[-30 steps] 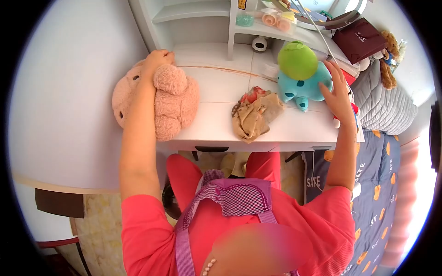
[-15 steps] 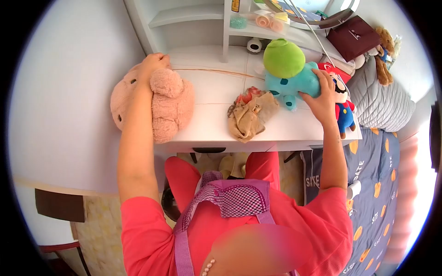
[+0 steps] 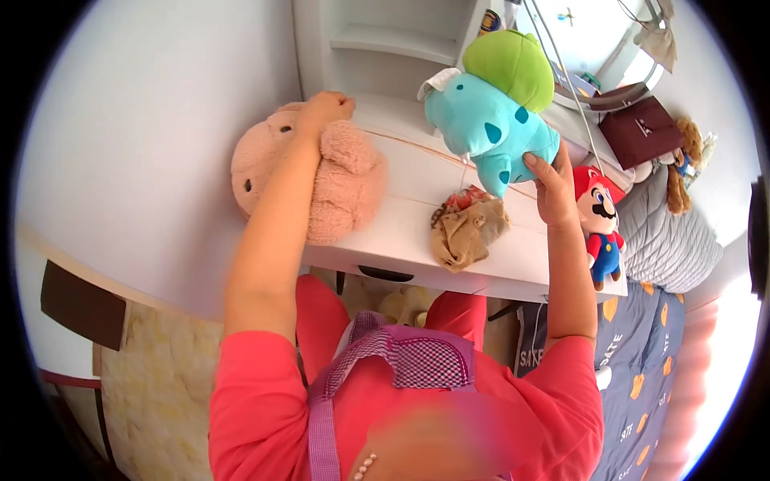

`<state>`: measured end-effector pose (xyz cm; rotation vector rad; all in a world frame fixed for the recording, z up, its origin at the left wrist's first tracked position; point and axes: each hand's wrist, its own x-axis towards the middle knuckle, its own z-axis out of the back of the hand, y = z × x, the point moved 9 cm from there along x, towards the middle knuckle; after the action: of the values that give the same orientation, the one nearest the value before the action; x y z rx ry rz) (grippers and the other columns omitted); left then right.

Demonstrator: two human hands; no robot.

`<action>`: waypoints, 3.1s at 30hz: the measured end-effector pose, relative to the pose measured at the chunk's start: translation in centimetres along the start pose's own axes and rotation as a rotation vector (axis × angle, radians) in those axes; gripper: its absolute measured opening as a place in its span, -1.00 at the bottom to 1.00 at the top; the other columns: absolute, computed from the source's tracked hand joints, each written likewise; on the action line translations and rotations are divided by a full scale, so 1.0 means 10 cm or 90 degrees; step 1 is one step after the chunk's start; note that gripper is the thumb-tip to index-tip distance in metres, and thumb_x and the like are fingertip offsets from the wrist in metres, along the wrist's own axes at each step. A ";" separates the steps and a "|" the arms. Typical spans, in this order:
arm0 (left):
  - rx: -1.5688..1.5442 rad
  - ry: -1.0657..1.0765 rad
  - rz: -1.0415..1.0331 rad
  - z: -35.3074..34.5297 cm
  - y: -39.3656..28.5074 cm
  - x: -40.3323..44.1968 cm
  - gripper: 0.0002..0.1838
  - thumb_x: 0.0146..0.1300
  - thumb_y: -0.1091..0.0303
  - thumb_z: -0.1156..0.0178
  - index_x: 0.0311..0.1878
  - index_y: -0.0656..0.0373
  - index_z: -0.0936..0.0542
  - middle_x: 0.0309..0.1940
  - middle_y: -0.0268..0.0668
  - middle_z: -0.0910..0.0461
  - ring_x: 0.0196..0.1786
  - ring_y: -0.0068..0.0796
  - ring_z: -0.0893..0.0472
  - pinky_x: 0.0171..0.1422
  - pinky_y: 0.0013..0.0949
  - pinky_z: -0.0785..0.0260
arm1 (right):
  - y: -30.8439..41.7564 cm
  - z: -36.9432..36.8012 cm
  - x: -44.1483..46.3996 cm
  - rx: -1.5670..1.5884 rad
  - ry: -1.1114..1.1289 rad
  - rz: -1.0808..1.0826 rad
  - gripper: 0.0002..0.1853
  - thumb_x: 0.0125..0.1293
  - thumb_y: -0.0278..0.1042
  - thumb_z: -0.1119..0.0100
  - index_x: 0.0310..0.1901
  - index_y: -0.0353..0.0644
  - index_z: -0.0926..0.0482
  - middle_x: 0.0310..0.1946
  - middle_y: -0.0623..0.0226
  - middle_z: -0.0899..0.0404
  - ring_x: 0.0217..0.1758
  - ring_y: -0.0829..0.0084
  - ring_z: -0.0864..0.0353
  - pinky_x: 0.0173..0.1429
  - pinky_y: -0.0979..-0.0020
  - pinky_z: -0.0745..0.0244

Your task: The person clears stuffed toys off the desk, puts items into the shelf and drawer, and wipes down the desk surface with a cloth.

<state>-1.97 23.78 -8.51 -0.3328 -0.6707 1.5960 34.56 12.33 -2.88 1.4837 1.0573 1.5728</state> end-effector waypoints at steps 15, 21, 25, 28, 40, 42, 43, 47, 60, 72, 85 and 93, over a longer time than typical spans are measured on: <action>0.013 -0.055 -0.047 0.02 -0.01 0.04 -0.61 0.12 0.02 -0.02 -0.19 0.01 -0.70 -0.17 -0.15 -0.66 -0.11 -0.05 -0.63 0.00 -0.08 -0.47 | 1.04 -1.58 0.82 -0.768 -0.154 0.649 -0.28 -0.10 -0.17 -0.41 0.15 -0.17 -0.41 0.19 0.01 -0.30 0.21 -0.04 -0.31 0.16 0.08 -0.40; -0.006 -0.033 -0.028 0.01 0.02 0.06 -0.61 0.12 0.02 -0.02 -0.16 0.00 -0.70 -0.14 -0.16 -0.66 -0.06 -0.06 -0.62 0.02 -0.08 -0.47 | 0.73 -1.70 1.52 -0.906 -0.185 0.519 -0.27 0.00 -0.03 -0.39 0.15 -0.27 -0.36 0.02 -0.02 -0.42 0.06 0.01 -0.45 0.02 0.20 -0.53; 0.002 -0.009 -0.025 -0.03 0.01 0.05 -0.60 0.13 0.02 -0.02 -0.13 -0.01 -0.69 -0.11 -0.18 -0.66 -0.04 -0.08 -0.61 0.05 -0.08 -0.45 | 0.50 -1.70 1.90 -0.941 -0.206 0.580 -0.29 0.07 0.00 -0.36 0.16 -0.26 -0.36 0.03 0.04 -0.44 0.05 0.07 -0.48 0.02 0.24 -0.54; 0.012 -0.012 -0.009 -0.01 0.02 0.04 -0.60 0.14 0.02 -0.01 -0.12 0.00 -0.68 -0.09 -0.18 -0.65 -0.02 -0.08 -0.60 0.06 -0.08 -0.45 | 0.46 -1.71 2.07 -0.989 -0.168 0.443 -0.32 0.05 -0.04 -0.38 0.16 -0.19 -0.38 0.06 0.13 -0.45 0.12 0.14 -0.45 0.05 0.21 -0.50; 0.009 -0.016 -0.020 -0.03 0.05 0.10 -0.59 0.16 0.04 0.01 -0.13 0.03 -0.69 -0.10 -0.14 -0.65 -0.02 -0.05 -0.60 0.09 -0.10 -0.44 | 0.24 -2.28 1.45 -1.003 0.000 0.821 -0.78 0.13 -0.37 -0.12 -0.17 -0.11 -0.62 0.05 0.26 -0.50 0.15 0.22 -0.42 0.14 0.24 -0.36; 0.006 -0.020 -0.020 -0.03 0.06 0.09 -0.59 0.17 0.03 0.01 -0.13 0.05 -0.69 -0.10 -0.12 -0.64 -0.02 -0.04 -0.60 0.09 -0.10 -0.44 | 0.20 -2.28 1.53 -1.018 0.029 0.762 -0.79 0.14 -0.37 -0.11 -0.18 -0.11 -0.63 0.03 0.26 -0.52 0.12 0.19 -0.45 0.13 0.24 -0.38; 0.006 -0.023 -0.021 -0.02 0.04 0.08 -0.59 0.17 0.03 0.01 -0.13 0.05 -0.69 -0.10 -0.12 -0.65 -0.02 -0.04 -0.60 0.09 -0.11 -0.44 | 0.23 -2.34 1.56 -1.050 0.069 0.694 -0.78 0.14 -0.37 -0.11 -0.16 -0.11 -0.62 0.02 0.25 -0.53 0.11 0.17 -0.46 0.13 0.24 -0.39; -0.004 -0.017 -0.022 -0.03 0.08 0.12 -0.58 0.17 0.02 -0.01 -0.13 0.08 -0.69 -0.12 -0.10 -0.65 -0.02 -0.04 -0.60 0.08 -0.11 -0.44 | 0.32 -2.37 1.42 -1.021 0.148 0.609 -0.68 0.22 -0.38 -0.12 0.03 -0.09 -0.58 0.15 0.26 -0.49 0.19 0.22 -0.46 0.18 0.25 -0.43; -0.056 -0.026 -0.011 -0.02 0.08 0.07 -0.59 0.24 0.03 -0.03 -0.10 0.12 -0.67 -0.06 -0.07 -0.63 0.02 -0.02 -0.58 0.13 -0.11 -0.40 | 0.46 1.54 -0.39 -0.951 -0.308 0.318 -0.49 0.31 -0.21 -0.15 0.22 -0.28 -0.40 0.12 -0.04 -0.49 0.17 -0.03 -0.45 0.25 0.15 -0.33; -0.142 -0.006 -0.048 -0.05 0.04 0.09 -0.60 0.28 0.08 -0.06 -0.36 0.26 -0.65 -0.42 -0.16 -0.67 -0.34 -0.26 -0.62 -0.14 -0.28 -0.43 | -0.26 2.28 -1.04 -0.963 -0.155 -0.173 0.09 0.00 -0.05 -0.42 0.48 -0.12 0.06 0.24 -0.10 -0.35 0.30 -0.04 -0.33 0.32 0.11 -0.29; -0.043 -0.022 -0.059 0.03 -0.04 0.03 -0.59 0.18 0.03 -0.06 -0.15 0.12 -0.69 -0.19 -0.08 -0.67 -0.09 -0.06 -0.63 0.03 -0.17 -0.44 | 0.27 1.26 -0.89 -0.291 -0.218 0.126 -0.15 0.04 -0.52 -0.19 0.43 -0.19 -0.10 0.28 0.12 -0.29 0.32 0.29 -0.30 0.36 0.29 -0.23; -0.211 -0.119 -0.097 -0.03 0.34 0.31 -0.58 0.14 0.00 -0.09 -0.09 0.08 -0.68 -0.13 -0.09 -0.67 -0.02 -0.06 -0.62 0.09 -0.13 -0.44 | 0.15 -1.20 0.13 -0.111 0.105 0.336 -0.06 -0.05 -0.53 -0.30 0.42 -0.18 -0.04 0.31 0.09 -0.22 0.36 0.24 -0.26 0.39 0.25 -0.23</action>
<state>-4.98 26.78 -10.26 -0.3679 -1.0840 1.3794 22.56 11.87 -0.97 1.6120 0.6140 2.1222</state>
